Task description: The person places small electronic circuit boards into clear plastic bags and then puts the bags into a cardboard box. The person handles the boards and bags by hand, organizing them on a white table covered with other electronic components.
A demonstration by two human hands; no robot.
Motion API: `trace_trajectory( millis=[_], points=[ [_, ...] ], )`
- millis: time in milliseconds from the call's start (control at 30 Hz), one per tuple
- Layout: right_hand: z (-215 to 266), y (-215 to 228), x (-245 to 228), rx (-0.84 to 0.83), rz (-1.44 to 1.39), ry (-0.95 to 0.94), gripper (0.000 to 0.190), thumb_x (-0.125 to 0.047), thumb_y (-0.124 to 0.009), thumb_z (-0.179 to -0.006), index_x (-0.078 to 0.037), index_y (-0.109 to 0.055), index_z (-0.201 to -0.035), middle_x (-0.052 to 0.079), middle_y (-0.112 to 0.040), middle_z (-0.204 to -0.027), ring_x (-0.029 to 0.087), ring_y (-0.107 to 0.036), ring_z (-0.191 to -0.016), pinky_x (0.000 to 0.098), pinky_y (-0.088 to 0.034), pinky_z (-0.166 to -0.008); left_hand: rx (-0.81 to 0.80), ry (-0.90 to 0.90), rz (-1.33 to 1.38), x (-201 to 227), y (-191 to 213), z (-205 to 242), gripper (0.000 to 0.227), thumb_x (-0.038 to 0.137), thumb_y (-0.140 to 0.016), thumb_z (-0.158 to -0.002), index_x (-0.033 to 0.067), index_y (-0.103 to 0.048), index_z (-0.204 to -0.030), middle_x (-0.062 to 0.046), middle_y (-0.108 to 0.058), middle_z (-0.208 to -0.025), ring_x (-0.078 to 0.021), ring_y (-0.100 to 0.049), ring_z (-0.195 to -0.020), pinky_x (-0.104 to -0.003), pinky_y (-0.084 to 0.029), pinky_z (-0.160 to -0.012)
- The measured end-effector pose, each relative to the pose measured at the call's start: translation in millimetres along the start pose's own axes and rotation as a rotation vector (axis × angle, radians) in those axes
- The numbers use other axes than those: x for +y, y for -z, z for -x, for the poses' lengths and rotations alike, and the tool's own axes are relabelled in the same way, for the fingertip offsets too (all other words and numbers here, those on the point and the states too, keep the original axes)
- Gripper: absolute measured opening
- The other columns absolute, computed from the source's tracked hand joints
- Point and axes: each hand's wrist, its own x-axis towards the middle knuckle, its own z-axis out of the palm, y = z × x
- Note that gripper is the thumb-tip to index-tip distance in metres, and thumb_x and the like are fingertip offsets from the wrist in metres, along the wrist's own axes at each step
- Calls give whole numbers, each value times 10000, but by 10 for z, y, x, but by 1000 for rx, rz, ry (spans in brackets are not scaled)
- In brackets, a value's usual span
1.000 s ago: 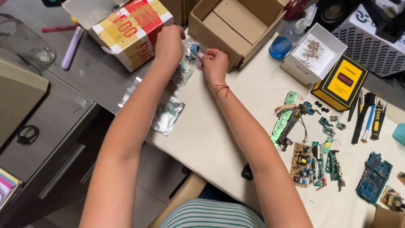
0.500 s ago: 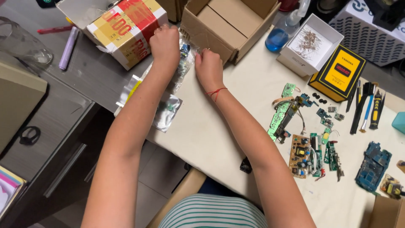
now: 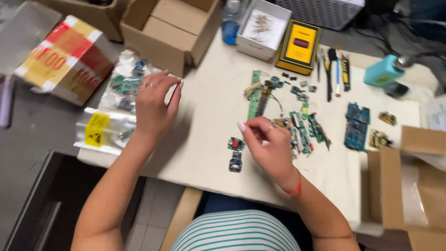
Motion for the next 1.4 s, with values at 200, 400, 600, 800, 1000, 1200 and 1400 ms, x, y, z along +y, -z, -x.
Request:
trace_trajectory(
  millis=[200, 400, 600, 800, 1000, 1200, 1400],
  points=[
    [1216, 1229, 233, 430, 123, -189, 64, 22, -742, -909, -3, -731, -851, 91, -683, -570, 152, -576, -427, 291, -563, -524, -176, 47, 343, 1093, -314, 372, 128, 62, -785, -913, 49, -756, -1037, -91, -733, -1022, -352, -680, -1118, -526, -439, -1150],
    [2066, 2003, 479, 801, 89, -354, 96, 9, -667, -1025, 74, -659, -953, 169, -623, -621, 143, -532, -440, 249, -470, -439, -375, -5, 604, 2085, -738, 424, 101, 88, -743, -918, 37, -753, -1004, -113, -739, -1034, -357, -681, -1109, -552, -422, -1155],
    [2225, 2954, 863, 774, 270, -447, 129, 42, -704, -1044, 88, -668, -1159, 188, -695, -902, 170, -650, -692, 283, -556, -613, -439, -67, 729, 2863, -1117, 440, 86, 111, -747, -920, 63, -760, -991, -79, -750, -1035, -317, -694, -1096, -527, -432, -1155],
    [1678, 3712, 1129, -2, 609, -371, 405, 22, -760, -843, -75, -730, -1236, 136, -766, -1101, 339, -736, -1026, 429, -597, -888, -497, -120, 750, 3224, -1295, 591, 84, 125, -747, -915, 71, -765, -977, -66, -752, -998, -290, -701, -1070, -506, -422, -1168],
    [1246, 3693, 966, -656, 563, -464, 719, 30, -766, -781, 132, -480, -1433, 352, -542, -1447, 533, -518, -1322, 608, -405, -1128, -525, -117, 729, 3307, -1268, 666, 94, 130, -744, -917, 71, -768, -986, -61, -757, -989, -281, -706, -1064, -502, -427, -1176],
    [1348, 3608, 1203, -723, 754, -428, 320, -107, -629, -951, 5, -691, -1244, 179, -732, -1247, 362, -677, -1190, 473, -523, -1031, -491, -112, 721, 3326, -1124, 616, 80, 100, -732, -924, 64, -769, -985, -64, -760, -980, -290, -708, -1040, -510, -448, -1157],
    [1511, 3688, 1419, -538, 796, -384, 145, -182, -642, -981, -107, -751, -1041, 85, -787, -984, 300, -736, -1009, 423, -571, -925, -463, -109, 723, 3291, -1076, 600, 75, 94, -747, -913, 60, -771, -975, -67, -765, -968, -292, -717, -1030, -504, -468, -1142]
  ],
)
